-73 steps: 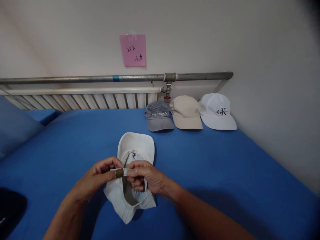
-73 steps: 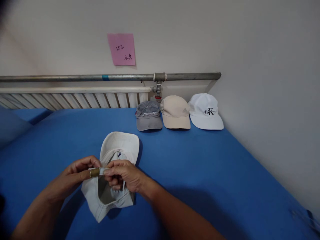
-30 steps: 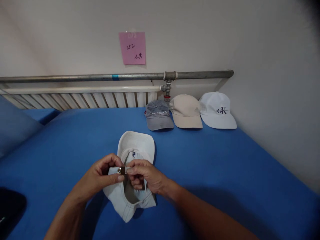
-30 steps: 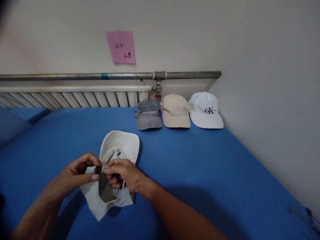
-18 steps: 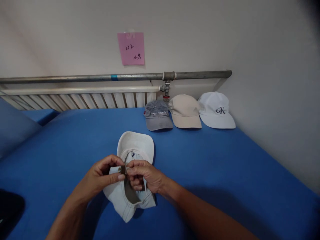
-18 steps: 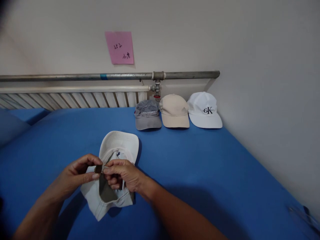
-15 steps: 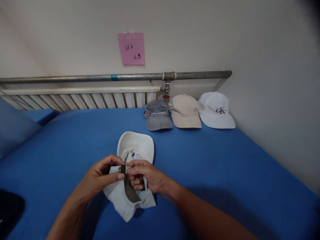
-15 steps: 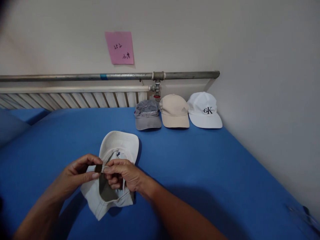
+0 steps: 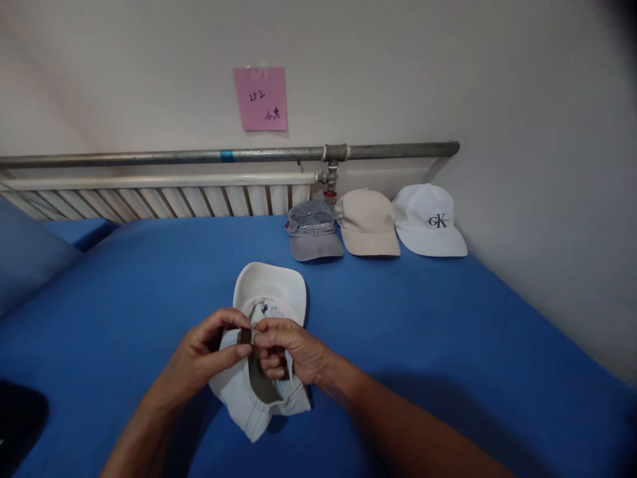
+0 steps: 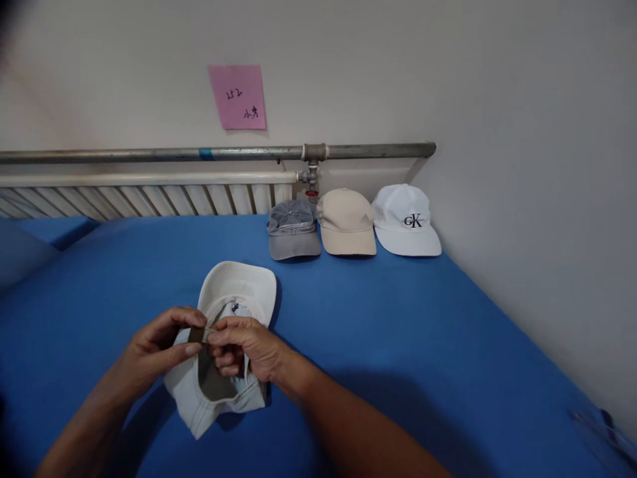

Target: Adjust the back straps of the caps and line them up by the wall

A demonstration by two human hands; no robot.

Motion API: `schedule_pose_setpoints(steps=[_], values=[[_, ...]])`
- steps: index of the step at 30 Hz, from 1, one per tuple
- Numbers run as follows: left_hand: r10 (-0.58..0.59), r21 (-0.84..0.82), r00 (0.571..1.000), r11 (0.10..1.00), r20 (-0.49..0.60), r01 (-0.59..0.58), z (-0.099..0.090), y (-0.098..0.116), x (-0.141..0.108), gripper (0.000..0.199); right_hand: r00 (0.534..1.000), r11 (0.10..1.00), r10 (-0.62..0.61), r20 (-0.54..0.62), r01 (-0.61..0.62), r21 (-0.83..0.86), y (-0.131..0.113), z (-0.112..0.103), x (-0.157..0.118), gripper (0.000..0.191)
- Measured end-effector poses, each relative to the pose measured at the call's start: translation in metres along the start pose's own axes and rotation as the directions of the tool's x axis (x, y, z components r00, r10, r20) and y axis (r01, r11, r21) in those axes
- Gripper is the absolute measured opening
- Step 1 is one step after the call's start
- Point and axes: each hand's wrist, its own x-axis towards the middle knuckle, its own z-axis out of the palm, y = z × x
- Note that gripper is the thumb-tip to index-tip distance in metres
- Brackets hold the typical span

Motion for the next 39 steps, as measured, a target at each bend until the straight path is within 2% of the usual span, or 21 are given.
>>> schedule_pose_setpoints(steps=[4, 11, 21, 28, 39], values=[[-0.023, -0.037, 0.999, 0.999, -0.03, 0.022, 0.0, -0.002, 0.0, 0.021, 1.0, 1.0, -0.006, 0.027, 0.005, 0.006, 0.0, -0.003, 0.001, 0.041], [-0.014, -0.179, 1.0, 0.984, 0.013, 0.016, 0.004, -0.003, 0.002, 0.02, 0.999, 1.0, -0.019, 0.035, 0.018, 0.011, -0.001, 0.0, -0.001, 0.039], [-0.028, -0.239, 0.997, 0.971, -0.067, 0.011, 0.004, -0.004, 0.003, 0.018, 0.999, 0.999, -0.02, 0.05, 0.018, 0.042, 0.001, -0.003, 0.0, 0.036], [0.06, -0.22, 0.996, 0.973, -0.073, -0.074, 0.006, -0.006, 0.004, 0.02, 0.998, 0.999, -0.042, 0.04, 0.041, 0.035, 0.0, -0.002, -0.001, 0.035], [-0.054, -0.216, 0.995, 0.976, -0.081, 0.035, 0.004, -0.011, 0.001, 0.019, 0.998, 0.998, -0.052, 0.028, 0.051, 0.044, 0.002, -0.004, 0.001, 0.035]])
